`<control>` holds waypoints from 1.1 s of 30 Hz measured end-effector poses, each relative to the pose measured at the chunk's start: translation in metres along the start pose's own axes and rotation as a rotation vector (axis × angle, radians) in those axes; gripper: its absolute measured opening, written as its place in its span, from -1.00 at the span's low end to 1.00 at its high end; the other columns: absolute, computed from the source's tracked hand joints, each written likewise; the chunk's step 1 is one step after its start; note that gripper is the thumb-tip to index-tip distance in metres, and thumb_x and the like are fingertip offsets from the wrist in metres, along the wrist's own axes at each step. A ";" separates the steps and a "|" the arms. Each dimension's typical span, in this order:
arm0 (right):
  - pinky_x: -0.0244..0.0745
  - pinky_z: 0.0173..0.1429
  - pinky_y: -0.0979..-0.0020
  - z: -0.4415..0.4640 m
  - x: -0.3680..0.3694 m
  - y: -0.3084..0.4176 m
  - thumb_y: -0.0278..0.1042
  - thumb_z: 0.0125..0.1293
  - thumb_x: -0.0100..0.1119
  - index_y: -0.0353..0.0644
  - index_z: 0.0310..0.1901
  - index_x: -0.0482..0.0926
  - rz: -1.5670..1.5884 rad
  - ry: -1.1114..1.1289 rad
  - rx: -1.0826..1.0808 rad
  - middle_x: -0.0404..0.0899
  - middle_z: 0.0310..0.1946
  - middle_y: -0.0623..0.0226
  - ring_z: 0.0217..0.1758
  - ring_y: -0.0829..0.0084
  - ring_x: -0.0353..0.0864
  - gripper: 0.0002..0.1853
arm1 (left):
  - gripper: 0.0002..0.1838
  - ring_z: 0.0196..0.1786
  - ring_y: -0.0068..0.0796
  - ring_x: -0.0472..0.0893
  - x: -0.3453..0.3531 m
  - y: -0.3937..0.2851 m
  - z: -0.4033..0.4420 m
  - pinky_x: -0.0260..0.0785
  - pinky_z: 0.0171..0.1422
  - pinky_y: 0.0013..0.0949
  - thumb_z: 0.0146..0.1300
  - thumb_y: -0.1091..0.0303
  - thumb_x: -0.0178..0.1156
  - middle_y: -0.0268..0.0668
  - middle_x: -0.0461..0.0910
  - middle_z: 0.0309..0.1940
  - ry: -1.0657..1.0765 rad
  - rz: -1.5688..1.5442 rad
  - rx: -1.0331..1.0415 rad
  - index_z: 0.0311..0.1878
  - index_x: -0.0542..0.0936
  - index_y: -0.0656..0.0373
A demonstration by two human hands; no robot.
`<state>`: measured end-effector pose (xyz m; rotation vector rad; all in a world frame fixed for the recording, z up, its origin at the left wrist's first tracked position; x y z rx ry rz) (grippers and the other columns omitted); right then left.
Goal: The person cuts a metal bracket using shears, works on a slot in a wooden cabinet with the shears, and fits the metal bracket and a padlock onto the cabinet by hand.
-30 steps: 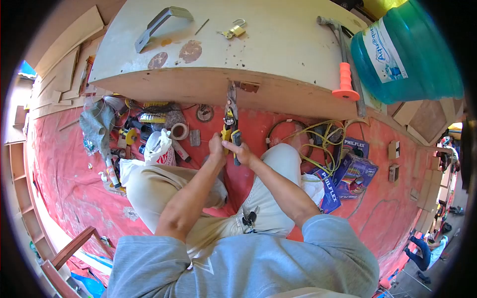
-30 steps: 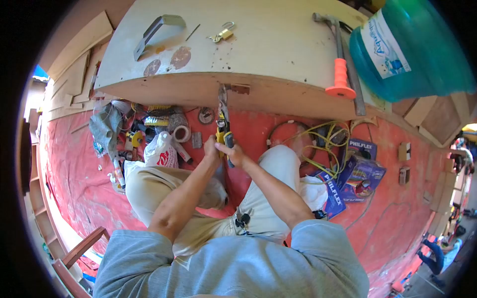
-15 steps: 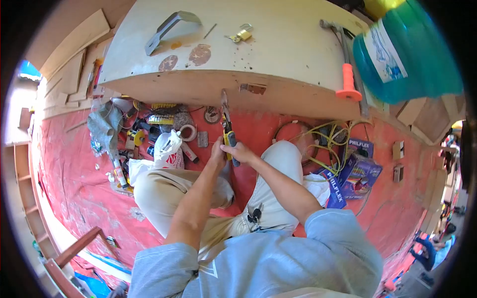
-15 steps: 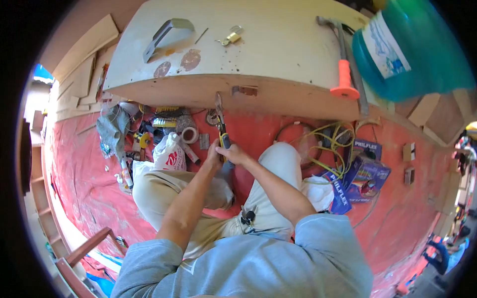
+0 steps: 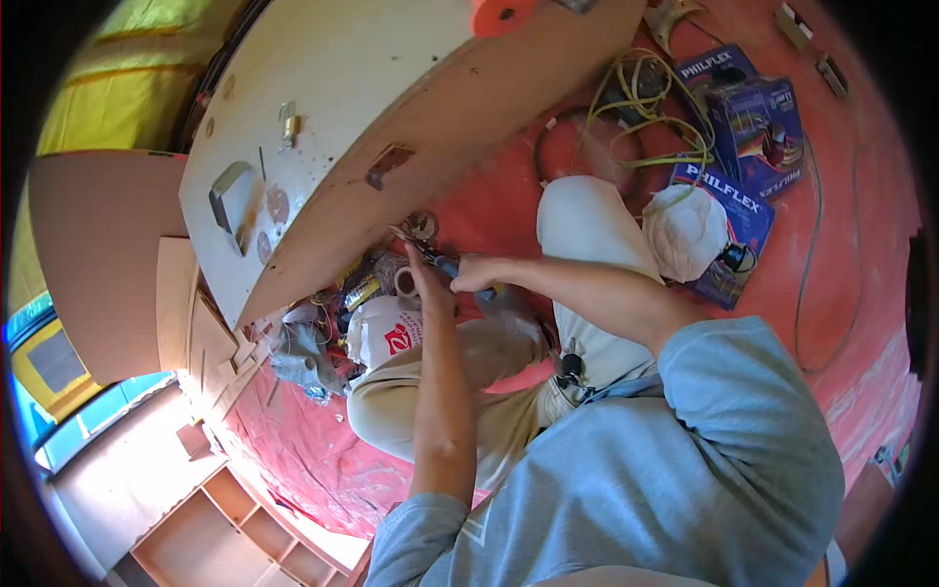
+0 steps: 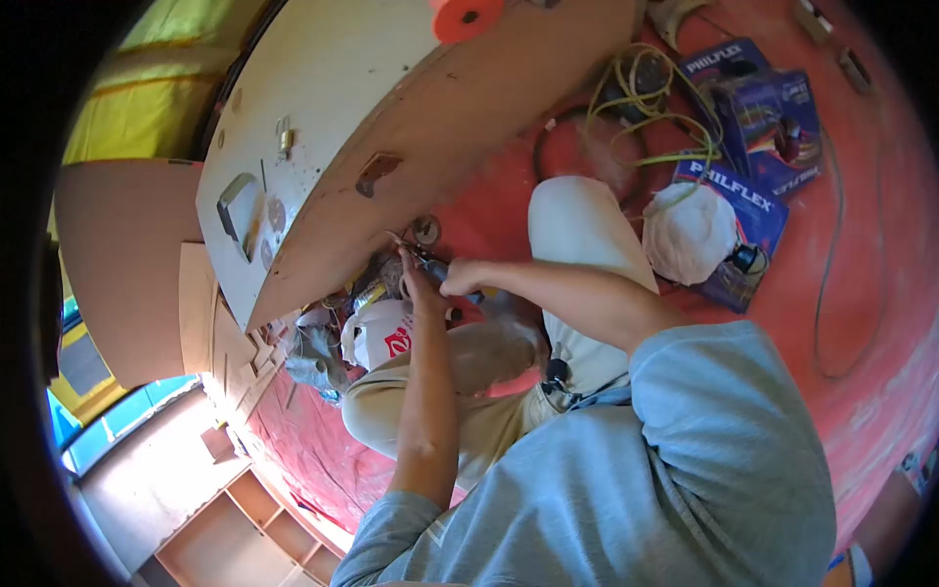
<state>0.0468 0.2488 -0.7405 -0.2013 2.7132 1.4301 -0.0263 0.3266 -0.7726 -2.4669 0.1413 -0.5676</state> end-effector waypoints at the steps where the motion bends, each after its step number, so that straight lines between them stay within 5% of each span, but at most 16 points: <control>1: 0.43 -0.33 0.21 -0.002 -0.003 0.002 -0.06 -0.08 0.15 -0.37 -0.48 0.56 -0.013 -0.011 -0.007 0.56 -0.52 0.08 -0.44 0.29 0.57 -0.58 | -0.45 -0.13 -0.23 0.53 0.016 -0.005 -0.009 0.37 -0.01 -0.15 0.34 -0.22 -0.03 -0.19 0.54 -0.24 -0.015 0.047 0.011 -0.07 0.46 0.16; 4: 0.44 -0.35 0.20 -0.009 -0.008 0.006 -0.04 -0.07 0.13 -0.39 -0.47 0.57 -0.038 -0.013 -0.010 0.57 -0.52 0.04 -0.45 0.28 0.59 -0.56 | -0.55 -0.24 -0.31 0.57 0.045 -0.022 -0.032 0.42 -0.12 -0.24 0.30 -0.08 0.12 -0.23 0.58 -0.30 0.110 0.317 0.167 -0.04 0.50 0.15; 8: 0.44 -0.36 0.21 -0.009 -0.008 0.008 -0.06 -0.07 0.14 -0.41 -0.43 0.58 0.037 0.006 -0.040 0.59 -0.52 0.08 -0.46 0.28 0.59 -0.56 | -0.64 -0.36 -0.38 0.56 0.046 -0.019 -0.035 0.42 -0.23 -0.32 0.28 0.04 0.17 -0.28 0.59 -0.32 -0.072 0.228 0.035 -0.07 0.52 0.14; 14: 0.45 -0.31 0.29 -0.007 -0.002 0.012 -0.11 -0.07 0.18 -0.34 -0.36 0.57 0.197 0.072 -0.063 0.56 -0.49 0.20 -0.42 0.35 0.54 -0.61 | -0.63 -0.31 -0.43 0.55 0.033 -0.038 -0.022 0.39 -0.22 -0.36 0.29 0.05 0.17 -0.31 0.57 -0.32 -0.101 0.446 0.119 -0.04 0.53 0.15; 18: 0.45 -0.18 0.34 0.028 0.015 -0.007 -0.25 0.02 0.20 -0.27 -0.09 0.50 0.271 0.004 -0.341 0.53 -0.31 0.29 -0.29 0.46 0.51 -0.60 | -0.50 -0.15 -0.52 0.50 0.047 -0.049 -0.037 0.34 -0.02 -0.37 0.33 -0.06 0.11 -0.35 0.55 -0.16 -0.080 0.358 0.160 0.08 0.51 0.20; 21: 0.43 -0.09 0.36 -0.047 -0.029 0.057 -0.32 0.11 0.21 -0.21 0.04 0.41 0.389 0.060 -0.386 0.51 -0.21 0.35 -0.20 0.51 0.46 -0.56 | -0.45 -0.05 -0.47 0.48 0.090 -0.087 -0.095 0.31 0.12 -0.36 0.35 -0.09 0.06 -0.30 0.55 -0.07 -0.080 0.380 0.215 0.10 0.51 0.25; 24: 0.42 -0.07 0.36 -0.082 -0.056 0.094 -0.27 0.17 0.23 -0.19 0.01 0.43 0.414 0.036 -0.450 0.51 -0.24 0.36 -0.19 0.50 0.46 -0.60 | -0.51 0.10 -0.35 0.48 0.097 -0.180 -0.141 0.30 0.20 -0.31 0.36 0.09 0.12 -0.18 0.54 0.02 -0.222 0.780 0.746 0.11 0.48 0.37; 26: 0.41 -0.08 0.36 -0.125 -0.105 0.145 -0.15 0.16 0.28 -0.18 0.01 0.43 0.171 -0.200 -0.568 0.49 -0.28 0.30 -0.21 0.45 0.47 -0.55 | -0.53 0.15 -0.27 0.48 0.093 -0.247 -0.159 0.31 0.22 -0.26 0.32 0.21 0.16 -0.06 0.53 0.06 -0.311 0.927 1.063 0.12 0.45 0.43; 28: 0.43 -0.05 0.33 -0.146 -0.150 0.182 -0.06 0.14 0.29 -0.19 0.05 0.42 -0.237 -0.252 -0.221 0.52 -0.29 0.17 -0.19 0.29 0.54 -0.47 | -0.46 0.19 -0.13 0.47 0.090 -0.307 -0.156 0.30 0.25 -0.21 0.24 0.27 0.22 0.07 0.49 0.09 -0.456 1.088 1.242 0.18 0.40 0.46; 29: 0.42 0.01 0.26 -0.145 -0.176 0.201 -0.02 0.15 0.27 -0.19 0.12 0.39 -0.372 -0.481 -0.320 0.52 -0.22 0.09 -0.12 0.20 0.54 -0.41 | -0.39 0.21 -0.05 0.45 0.095 -0.329 -0.158 0.29 0.28 -0.18 0.20 0.26 0.24 0.13 0.46 0.12 -0.555 1.240 1.315 0.22 0.36 0.45; 30: 0.41 0.06 0.20 -0.148 -0.199 0.221 0.03 0.15 0.24 -0.18 0.18 0.36 -0.500 -0.715 -0.417 0.52 -0.15 0.01 -0.05 0.11 0.55 -0.36 | -0.34 0.22 -0.02 0.44 0.092 -0.348 -0.144 0.28 0.30 -0.16 0.16 0.22 0.26 0.13 0.44 0.13 -0.607 1.317 1.313 0.25 0.32 0.44; 33: 0.29 0.23 -0.01 -0.136 -0.249 0.264 0.11 0.16 0.20 -0.12 0.34 0.22 -0.760 -0.912 -0.232 0.39 0.13 -0.10 0.21 -0.04 0.40 -0.21 | -0.17 0.25 0.06 0.40 0.057 -0.390 -0.068 0.24 0.34 -0.11 0.08 0.11 0.29 0.14 0.41 0.16 -0.728 1.490 1.267 0.32 0.22 0.41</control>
Point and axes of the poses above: each hand's wrist, its own z-axis towards the middle knuckle, its own x-axis out of the palm, y = z × x, the point moved 7 cm from there along z, towards the middle knuckle
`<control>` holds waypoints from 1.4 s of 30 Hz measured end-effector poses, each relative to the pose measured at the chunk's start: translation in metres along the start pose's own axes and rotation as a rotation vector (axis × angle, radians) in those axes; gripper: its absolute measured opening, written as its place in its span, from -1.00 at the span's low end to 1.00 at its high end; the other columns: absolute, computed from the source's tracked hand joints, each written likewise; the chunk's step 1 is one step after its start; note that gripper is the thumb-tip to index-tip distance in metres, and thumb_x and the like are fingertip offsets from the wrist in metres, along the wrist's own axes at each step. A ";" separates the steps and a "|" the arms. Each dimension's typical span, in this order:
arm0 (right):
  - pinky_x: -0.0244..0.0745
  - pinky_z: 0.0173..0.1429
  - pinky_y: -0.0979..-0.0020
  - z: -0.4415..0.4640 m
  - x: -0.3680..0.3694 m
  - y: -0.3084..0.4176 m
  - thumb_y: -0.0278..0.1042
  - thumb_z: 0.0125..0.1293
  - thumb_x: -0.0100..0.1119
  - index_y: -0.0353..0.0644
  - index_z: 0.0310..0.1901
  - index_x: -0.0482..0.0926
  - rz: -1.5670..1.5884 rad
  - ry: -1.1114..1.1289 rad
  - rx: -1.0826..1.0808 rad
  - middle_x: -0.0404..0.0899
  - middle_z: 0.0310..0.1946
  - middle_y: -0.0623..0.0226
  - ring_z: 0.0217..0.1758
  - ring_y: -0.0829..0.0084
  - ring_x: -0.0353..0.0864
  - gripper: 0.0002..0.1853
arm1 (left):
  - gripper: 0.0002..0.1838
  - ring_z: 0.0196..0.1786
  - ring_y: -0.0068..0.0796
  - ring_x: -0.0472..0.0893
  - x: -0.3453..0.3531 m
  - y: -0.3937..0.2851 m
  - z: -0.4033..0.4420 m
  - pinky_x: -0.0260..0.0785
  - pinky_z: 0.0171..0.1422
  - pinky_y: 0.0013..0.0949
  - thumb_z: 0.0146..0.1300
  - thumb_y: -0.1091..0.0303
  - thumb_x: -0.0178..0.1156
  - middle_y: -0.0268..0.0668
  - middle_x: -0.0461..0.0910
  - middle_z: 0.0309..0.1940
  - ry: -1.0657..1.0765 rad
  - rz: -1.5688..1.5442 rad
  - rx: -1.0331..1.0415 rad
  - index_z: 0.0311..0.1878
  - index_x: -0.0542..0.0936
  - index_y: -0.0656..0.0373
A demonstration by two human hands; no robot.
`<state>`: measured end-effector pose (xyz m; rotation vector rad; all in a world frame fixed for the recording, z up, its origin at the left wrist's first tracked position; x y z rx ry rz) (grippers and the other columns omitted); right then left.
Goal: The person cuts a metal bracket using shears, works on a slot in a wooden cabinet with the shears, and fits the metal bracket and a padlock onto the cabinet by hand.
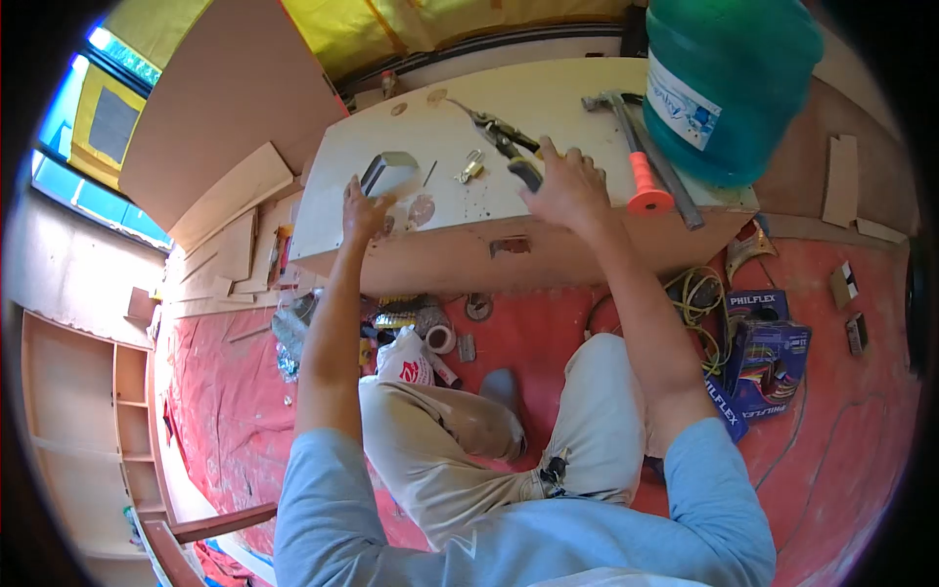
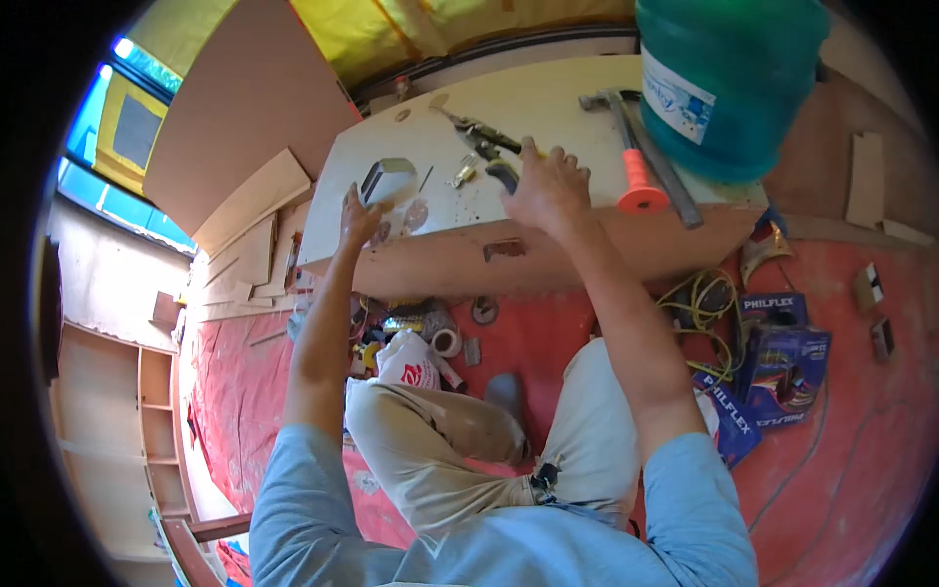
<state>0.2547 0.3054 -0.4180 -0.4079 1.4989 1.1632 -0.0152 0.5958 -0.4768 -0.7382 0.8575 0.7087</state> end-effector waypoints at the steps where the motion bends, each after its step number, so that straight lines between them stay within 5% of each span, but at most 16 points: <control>1: 0.24 0.26 -0.06 0.019 0.006 -0.004 0.13 0.15 0.21 -0.12 0.37 0.19 -0.051 0.048 0.058 0.35 0.17 -0.11 0.25 -0.05 0.35 -0.17 | -0.13 0.26 0.06 0.39 0.022 0.023 0.011 0.22 0.35 -0.10 0.07 0.07 0.29 0.14 0.40 0.17 0.023 0.025 -0.025 0.35 0.18 0.40; 7: 0.04 0.31 -0.29 0.062 0.038 -0.034 0.26 0.10 0.22 -0.11 0.40 0.14 -0.405 0.104 0.141 0.29 0.23 -0.15 0.34 -0.10 0.25 -0.06 | -0.30 0.12 -0.12 0.55 0.007 0.002 0.009 0.42 0.13 -0.14 -0.06 -0.12 0.37 -0.05 0.52 0.11 0.294 0.354 -0.166 0.02 0.51 0.23; 10: 0.00 0.32 -0.31 0.053 0.044 -0.029 0.24 0.12 0.21 -0.11 0.39 0.17 -0.390 -0.067 0.032 0.27 0.25 -0.14 0.35 -0.11 0.22 -0.10 | -0.44 0.08 -0.17 0.58 -0.034 -0.033 -0.025 0.46 0.09 -0.15 0.11 0.02 0.32 -0.03 0.54 0.07 0.532 0.176 -0.341 0.03 0.50 0.27; 13: 0.10 0.32 -0.21 0.024 0.037 0.000 0.12 0.19 0.20 -0.13 0.35 0.21 -0.169 -0.282 -0.254 0.33 0.22 -0.10 0.32 -0.06 0.29 -0.21 | -0.64 0.11 -0.18 0.55 -0.008 0.004 -0.061 0.45 0.16 -0.14 0.31 0.26 0.16 -0.01 0.52 0.09 0.272 -0.993 -0.403 0.03 0.46 0.34; 15: 0.28 0.24 -0.03 -0.016 0.037 0.021 -0.06 0.24 0.20 -0.16 0.29 0.28 0.200 -0.303 -0.475 0.43 0.10 -0.05 0.21 0.07 0.42 -0.35 | -0.66 0.10 -0.16 0.55 -0.019 -0.057 -0.102 0.44 0.21 -0.13 0.36 0.48 0.02 -0.06 0.52 0.09 0.409 -1.587 -0.535 0.18 0.37 0.36; 16: 0.41 0.16 0.11 -0.041 0.038 0.030 -0.18 0.27 0.20 -0.19 0.24 0.33 0.459 -0.257 -0.572 0.49 0.01 0.00 0.13 0.16 0.52 -0.45 | -0.67 0.12 -0.17 0.54 -0.024 -0.084 -0.114 0.41 0.24 -0.13 0.37 0.46 0.03 -0.05 0.51 0.08 0.465 -1.657 -0.536 0.16 0.37 0.36; 18: 0.54 -0.04 0.35 -0.073 0.078 0.031 -0.40 0.30 0.17 -0.24 0.14 0.41 0.860 0.110 -0.343 0.57 -0.17 0.15 -0.08 0.36 0.62 -0.61 | -0.69 0.15 -0.18 0.52 -0.026 -0.126 -0.135 0.36 0.31 -0.12 0.39 0.43 0.03 -0.02 0.51 0.06 0.581 -1.798 -0.532 0.12 0.37 0.37; 21: 0.50 -0.34 0.47 -0.097 0.156 0.021 -0.45 0.25 0.20 -0.24 0.10 0.46 1.287 0.017 -0.201 0.62 -0.35 0.33 -0.41 0.49 0.61 -0.63 | -0.69 0.13 -0.20 0.53 -0.001 -0.144 -0.156 0.33 0.33 -0.10 0.38 0.43 0.05 -0.08 0.52 0.02 0.749 -1.761 -0.574 0.12 0.38 0.35; 30: 0.42 -0.41 0.63 -0.111 0.179 0.018 -0.45 0.34 0.10 -0.23 -0.07 0.53 1.711 0.339 0.087 0.60 -0.42 0.42 -0.43 0.71 0.53 -0.84 | -0.66 0.07 -0.34 0.56 0.016 -0.161 -0.172 0.52 0.12 -0.27 0.32 0.41 0.16 -0.20 0.53 -0.02 0.883 -1.515 -0.530 0.12 0.40 0.27; 33: 0.46 -0.41 0.61 -0.110 0.188 0.015 -0.41 0.38 0.08 -0.21 -0.13 0.54 1.716 0.296 0.107 0.61 -0.41 0.41 -0.43 0.69 0.56 -0.88 | -0.67 0.04 -0.37 0.57 0.021 -0.160 -0.172 0.50 0.12 -0.28 0.31 0.39 0.17 -0.24 0.54 -0.03 0.977 -1.453 -0.535 0.10 0.42 0.25; 39: 0.48 -0.44 0.53 -0.106 0.228 0.002 -0.38 0.36 0.12 -0.26 -0.15 0.54 1.592 0.285 0.127 0.62 -0.45 0.34 -0.45 0.59 0.62 -0.86 | -0.67 -0.09 -0.48 0.58 0.030 -0.128 -0.136 0.47 0.02 -0.36 0.22 0.27 0.31 -0.32 0.58 -0.17 0.661 -1.136 -0.388 -0.03 0.54 0.24; 42: 0.49 -0.43 0.48 -0.098 0.253 -0.015 -0.41 0.34 0.14 -0.29 -0.21 0.55 1.322 0.118 0.097 0.62 -0.48 0.30 -0.50 0.58 0.60 -0.87 | -0.70 -0.10 -0.51 0.55 0.035 -0.127 -0.132 0.42 -0.01 -0.42 0.21 0.23 0.30 -0.34 0.58 -0.22 0.698 -0.866 -0.264 -0.09 0.56 0.22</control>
Point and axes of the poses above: each hand's wrist, its own z-axis towards the middle knuckle, its own x-axis out of the palm, y = z × x, the point moved 7 cm from there along z, towards the middle knuckle
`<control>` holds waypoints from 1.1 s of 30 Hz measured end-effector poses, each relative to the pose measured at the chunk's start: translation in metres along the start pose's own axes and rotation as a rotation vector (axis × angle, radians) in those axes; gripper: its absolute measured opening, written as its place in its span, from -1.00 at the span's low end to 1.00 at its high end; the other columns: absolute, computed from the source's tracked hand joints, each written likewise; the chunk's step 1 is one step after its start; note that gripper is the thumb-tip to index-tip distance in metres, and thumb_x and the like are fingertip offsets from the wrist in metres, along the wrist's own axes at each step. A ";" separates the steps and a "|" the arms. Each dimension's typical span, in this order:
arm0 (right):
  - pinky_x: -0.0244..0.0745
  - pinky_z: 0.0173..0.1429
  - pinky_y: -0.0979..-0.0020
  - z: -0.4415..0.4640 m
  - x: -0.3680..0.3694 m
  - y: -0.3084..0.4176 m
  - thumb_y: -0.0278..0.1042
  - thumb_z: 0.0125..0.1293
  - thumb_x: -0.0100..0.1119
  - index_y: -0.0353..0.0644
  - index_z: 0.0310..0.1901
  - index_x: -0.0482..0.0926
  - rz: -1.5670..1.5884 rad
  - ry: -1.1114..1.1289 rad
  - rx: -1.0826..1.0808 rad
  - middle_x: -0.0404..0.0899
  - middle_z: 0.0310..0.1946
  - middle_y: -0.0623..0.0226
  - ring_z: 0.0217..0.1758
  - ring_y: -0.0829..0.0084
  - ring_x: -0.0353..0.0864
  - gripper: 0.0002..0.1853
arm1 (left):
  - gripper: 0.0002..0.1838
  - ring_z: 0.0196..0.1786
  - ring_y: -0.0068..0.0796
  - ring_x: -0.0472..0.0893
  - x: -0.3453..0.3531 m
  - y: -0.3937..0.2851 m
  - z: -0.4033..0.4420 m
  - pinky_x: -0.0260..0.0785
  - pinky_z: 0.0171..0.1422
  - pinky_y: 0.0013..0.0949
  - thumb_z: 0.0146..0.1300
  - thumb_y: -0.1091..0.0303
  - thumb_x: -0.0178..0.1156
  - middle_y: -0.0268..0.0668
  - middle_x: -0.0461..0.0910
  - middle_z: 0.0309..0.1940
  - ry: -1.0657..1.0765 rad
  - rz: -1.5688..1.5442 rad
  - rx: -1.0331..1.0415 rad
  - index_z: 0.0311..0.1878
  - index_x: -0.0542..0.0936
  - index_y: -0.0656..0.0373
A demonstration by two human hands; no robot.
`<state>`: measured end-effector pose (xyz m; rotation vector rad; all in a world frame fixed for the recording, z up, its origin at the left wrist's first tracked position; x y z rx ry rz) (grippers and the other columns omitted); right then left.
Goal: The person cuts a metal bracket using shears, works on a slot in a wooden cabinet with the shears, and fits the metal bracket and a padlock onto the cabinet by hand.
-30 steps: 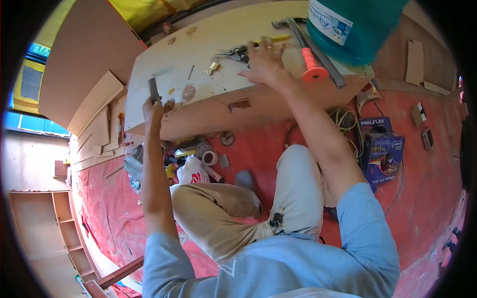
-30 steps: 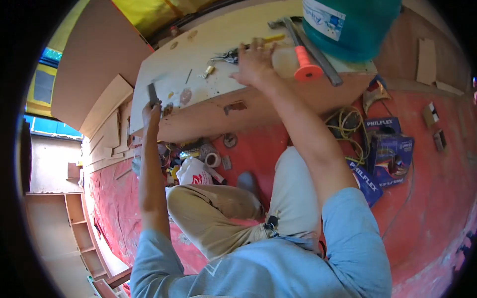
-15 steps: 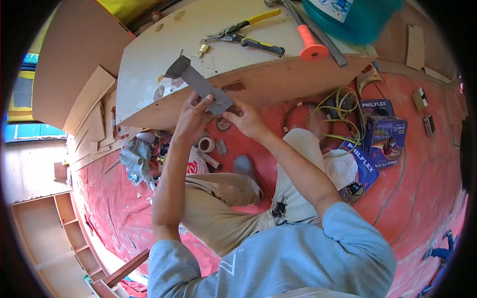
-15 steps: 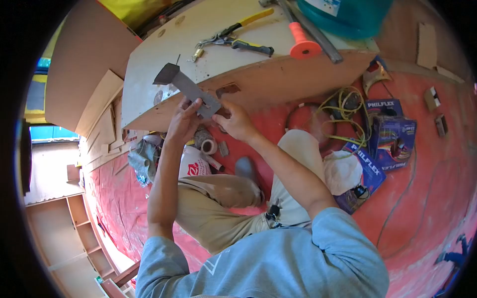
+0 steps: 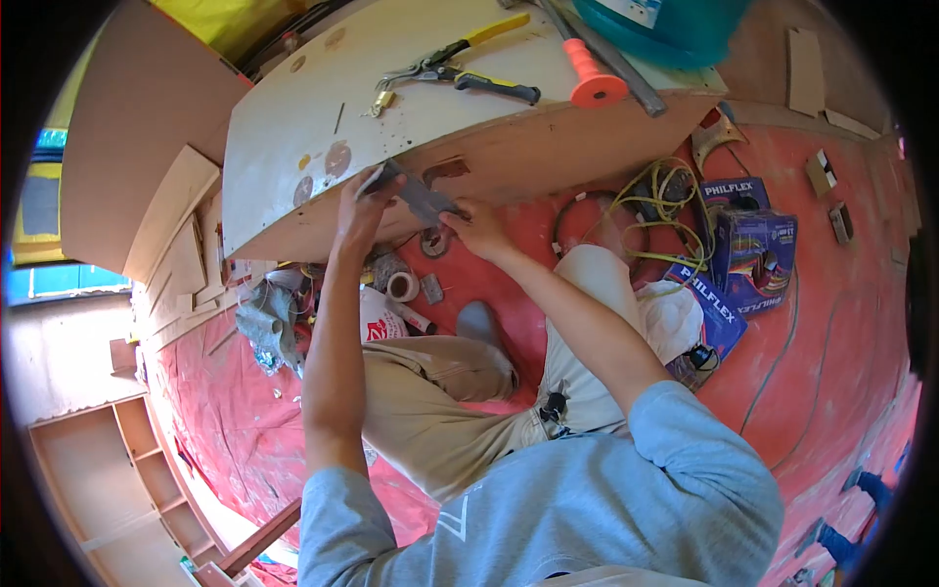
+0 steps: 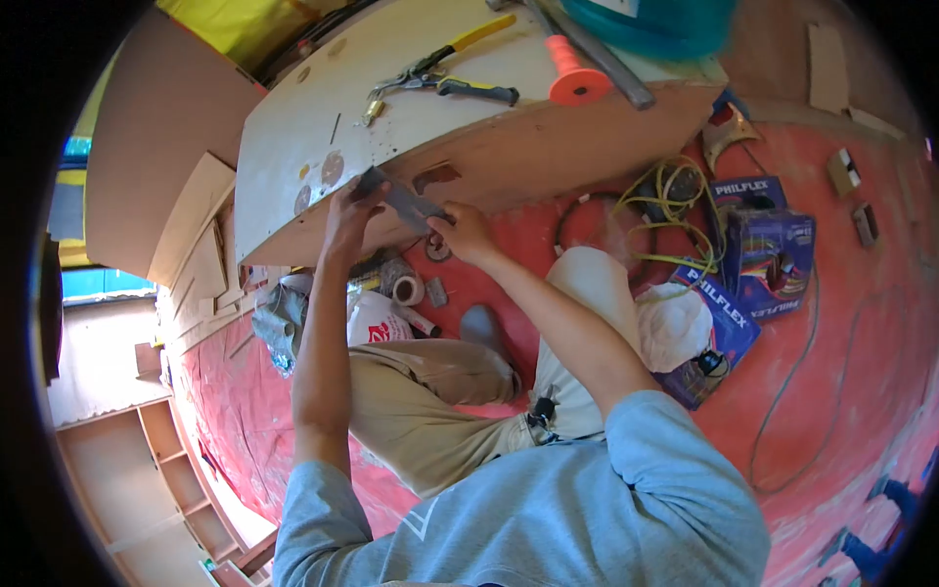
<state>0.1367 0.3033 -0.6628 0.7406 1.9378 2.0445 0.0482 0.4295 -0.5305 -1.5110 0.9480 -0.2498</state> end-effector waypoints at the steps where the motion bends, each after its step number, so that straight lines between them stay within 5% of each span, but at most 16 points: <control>1: 0.49 -0.38 0.47 0.006 -0.001 -0.017 -0.41 0.34 0.13 -0.30 -0.22 0.56 -0.004 -0.016 0.023 0.63 -0.46 0.30 -0.48 0.57 0.61 -0.87 | -0.71 -0.16 -0.51 0.56 0.000 0.001 0.003 0.44 -0.06 -0.42 0.20 0.28 0.30 -0.34 0.58 -0.26 0.013 0.066 0.049 -0.09 0.56 0.25; 6: 0.49 -0.30 0.38 0.015 -0.004 -0.009 -0.39 0.29 0.17 -0.28 -0.27 0.58 -0.308 -0.117 -0.046 0.64 -0.49 0.29 -0.47 0.48 0.62 -0.87 | -0.72 -0.30 -0.53 0.59 -0.002 0.003 0.011 0.47 -0.20 -0.42 0.10 0.54 0.29 -0.29 0.61 -0.31 -0.007 0.191 0.147 -0.09 0.57 0.31; 9: 0.48 -0.21 0.23 0.017 -0.005 0.007 -0.34 0.20 0.23 -0.27 -0.20 0.60 -0.310 -0.122 0.035 0.64 -0.45 0.14 -0.37 0.17 0.63 -0.80 | -0.63 -0.24 -0.48 0.63 -0.011 0.003 0.020 0.47 -0.12 -0.41 -0.02 0.69 0.24 -0.21 0.64 -0.26 -0.050 0.455 0.337 -0.06 0.58 0.28; 12: 0.48 -0.21 0.20 0.024 -0.006 0.002 -0.33 0.20 0.22 -0.26 -0.15 0.62 -0.313 -0.234 -0.195 0.64 -0.43 0.08 -0.35 0.12 0.62 -0.77 | -0.52 -0.16 -0.39 0.65 -0.001 -0.030 -0.002 0.46 -0.05 -0.39 -0.12 0.77 0.18 -0.14 0.65 -0.20 -0.157 0.593 0.562 -0.04 0.58 0.25; 13: 0.48 -0.19 0.20 0.023 -0.006 0.004 -0.33 0.20 0.22 -0.26 -0.14 0.63 -0.346 -0.218 -0.161 0.64 -0.41 0.06 -0.33 0.10 0.62 -0.76 | -0.50 -0.11 -0.25 0.65 0.002 -0.035 -0.005 0.46 -0.01 -0.35 -0.14 0.77 0.17 -0.12 0.63 -0.18 -0.173 0.612 0.507 -0.03 0.59 0.22; 19: 0.49 -0.04 0.19 0.036 -0.009 0.005 -0.21 0.19 0.24 -0.26 -0.15 0.65 -0.462 -0.222 -0.203 0.64 -0.28 0.02 -0.20 0.03 0.61 -0.69 | -0.52 -0.12 -0.10 0.62 0.002 -0.052 -0.013 0.48 -0.03 -0.30 -0.13 0.74 0.21 -0.11 0.59 -0.17 -0.234 0.655 0.653 -0.05 0.60 0.18; 33: 0.50 -0.06 0.14 0.046 -0.013 0.002 0.09 0.19 0.18 -0.16 -0.21 0.67 -0.872 -0.186 -0.052 0.64 -0.26 0.12 -0.17 0.10 0.62 -0.57 | -0.47 -0.10 -0.05 0.57 0.010 -0.045 -0.016 0.45 -0.09 -0.22 -0.20 0.71 0.24 -0.19 0.52 -0.11 -0.233 0.811 0.711 -0.05 0.56 0.10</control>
Point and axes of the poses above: each hand's wrist, its own z-axis towards the middle knuckle, its own x-axis out of the palm, y = z × x, the point moved 7 cm from there along z, towards the middle knuckle
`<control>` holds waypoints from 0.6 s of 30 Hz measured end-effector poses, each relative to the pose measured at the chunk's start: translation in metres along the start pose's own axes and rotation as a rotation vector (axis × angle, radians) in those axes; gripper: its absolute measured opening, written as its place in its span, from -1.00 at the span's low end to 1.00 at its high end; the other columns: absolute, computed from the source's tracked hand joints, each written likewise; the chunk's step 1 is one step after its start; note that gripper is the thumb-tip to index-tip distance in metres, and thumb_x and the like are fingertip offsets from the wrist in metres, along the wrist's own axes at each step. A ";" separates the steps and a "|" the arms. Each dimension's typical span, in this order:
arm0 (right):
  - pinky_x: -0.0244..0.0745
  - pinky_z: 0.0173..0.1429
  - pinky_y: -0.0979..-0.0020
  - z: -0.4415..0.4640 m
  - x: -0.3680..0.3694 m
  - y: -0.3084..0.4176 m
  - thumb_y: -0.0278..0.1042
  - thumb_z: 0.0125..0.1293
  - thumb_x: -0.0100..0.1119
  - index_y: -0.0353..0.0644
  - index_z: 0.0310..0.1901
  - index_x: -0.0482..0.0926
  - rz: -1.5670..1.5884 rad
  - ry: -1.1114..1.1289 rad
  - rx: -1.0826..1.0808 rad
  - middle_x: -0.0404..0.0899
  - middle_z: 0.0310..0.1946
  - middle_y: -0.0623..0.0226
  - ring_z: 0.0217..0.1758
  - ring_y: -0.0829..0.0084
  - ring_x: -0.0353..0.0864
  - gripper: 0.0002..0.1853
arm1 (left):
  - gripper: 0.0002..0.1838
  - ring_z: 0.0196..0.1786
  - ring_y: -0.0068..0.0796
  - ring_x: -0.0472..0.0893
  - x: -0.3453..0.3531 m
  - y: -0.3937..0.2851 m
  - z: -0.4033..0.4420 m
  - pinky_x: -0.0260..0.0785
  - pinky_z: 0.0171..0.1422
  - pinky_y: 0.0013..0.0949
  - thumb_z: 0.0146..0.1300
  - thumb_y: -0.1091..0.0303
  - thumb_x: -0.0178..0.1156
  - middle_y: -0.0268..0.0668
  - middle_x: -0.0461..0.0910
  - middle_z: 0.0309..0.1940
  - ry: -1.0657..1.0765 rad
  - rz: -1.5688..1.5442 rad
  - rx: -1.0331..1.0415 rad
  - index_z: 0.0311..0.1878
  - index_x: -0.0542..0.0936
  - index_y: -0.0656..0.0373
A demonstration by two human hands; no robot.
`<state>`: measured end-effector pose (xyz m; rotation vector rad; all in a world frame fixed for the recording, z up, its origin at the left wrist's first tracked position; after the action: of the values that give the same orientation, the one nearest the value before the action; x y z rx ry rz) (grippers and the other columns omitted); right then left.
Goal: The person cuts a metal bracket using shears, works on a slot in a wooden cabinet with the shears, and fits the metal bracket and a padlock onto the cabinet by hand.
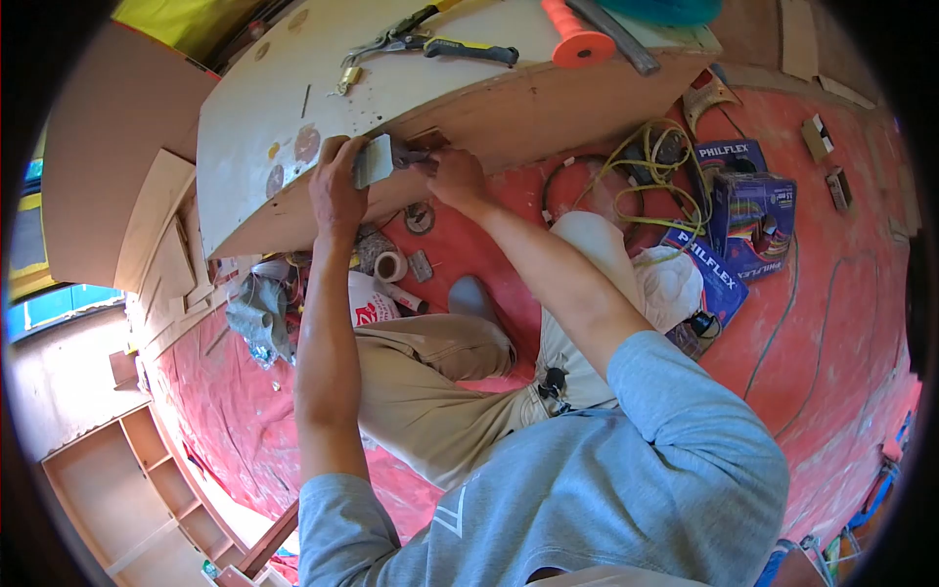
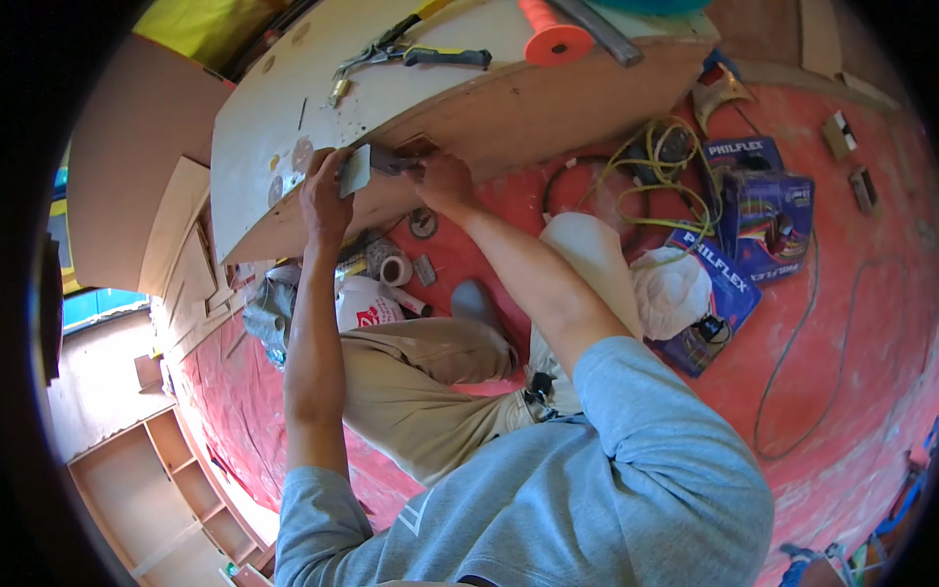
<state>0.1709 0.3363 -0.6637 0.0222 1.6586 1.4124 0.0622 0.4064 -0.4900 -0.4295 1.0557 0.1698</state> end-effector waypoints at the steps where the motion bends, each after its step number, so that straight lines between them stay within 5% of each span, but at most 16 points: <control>1: 0.50 -0.07 0.14 -0.001 0.001 0.000 0.09 0.19 0.18 -0.16 -0.23 0.67 -0.001 -0.012 -0.022 0.64 -0.27 0.12 -0.18 0.10 0.62 -0.57 | -0.47 -0.09 -0.05 0.57 -0.001 -0.003 0.001 0.44 -0.08 -0.21 -0.21 0.71 0.24 -0.20 0.52 -0.10 -0.008 0.010 0.011 -0.05 0.56 0.10; 6: 0.51 -0.24 0.12 -0.002 -0.011 0.003 0.09 0.16 0.20 -0.14 -0.36 0.68 0.018 -0.204 -0.081 0.63 -0.45 0.08 -0.35 0.08 0.63 -0.60 | -0.46 -0.10 -0.05 0.55 0.003 0.000 0.007 0.42 -0.08 -0.18 -0.26 0.70 0.26 -0.18 0.49 -0.16 0.064 0.005 0.033 -0.07 0.55 0.13; 9: 0.50 -0.12 0.16 -0.001 -0.010 0.007 0.08 0.21 0.15 -0.16 -0.23 0.64 -0.060 -0.008 -0.031 0.64 -0.30 0.13 -0.21 0.12 0.62 -0.59 | -0.45 -0.10 -0.04 0.53 0.006 -0.002 0.005 0.41 -0.09 -0.17 -0.29 0.70 0.27 -0.16 0.48 -0.17 0.038 0.035 0.105 -0.08 0.55 0.15; 18: 0.51 -0.16 0.13 -0.002 -0.008 0.002 0.06 0.20 0.16 -0.15 -0.30 0.67 -0.001 -0.027 0.013 0.65 -0.36 0.12 -0.21 0.13 0.64 -0.61 | -0.53 -0.07 -0.01 0.47 0.000 -0.018 0.012 0.32 0.05 -0.11 -0.23 0.63 0.25 -0.11 0.47 -0.19 0.027 0.164 0.224 -0.11 0.56 0.21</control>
<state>0.1736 0.3309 -0.6575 0.0477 1.6454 1.3955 0.0782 0.3949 -0.4798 -0.1435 1.1226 0.1898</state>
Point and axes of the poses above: each hand's wrist, its own z-axis towards the middle knuckle, its own x-axis out of the palm, y = z × x, the point moved 7 cm from there along z, towards the middle knuckle
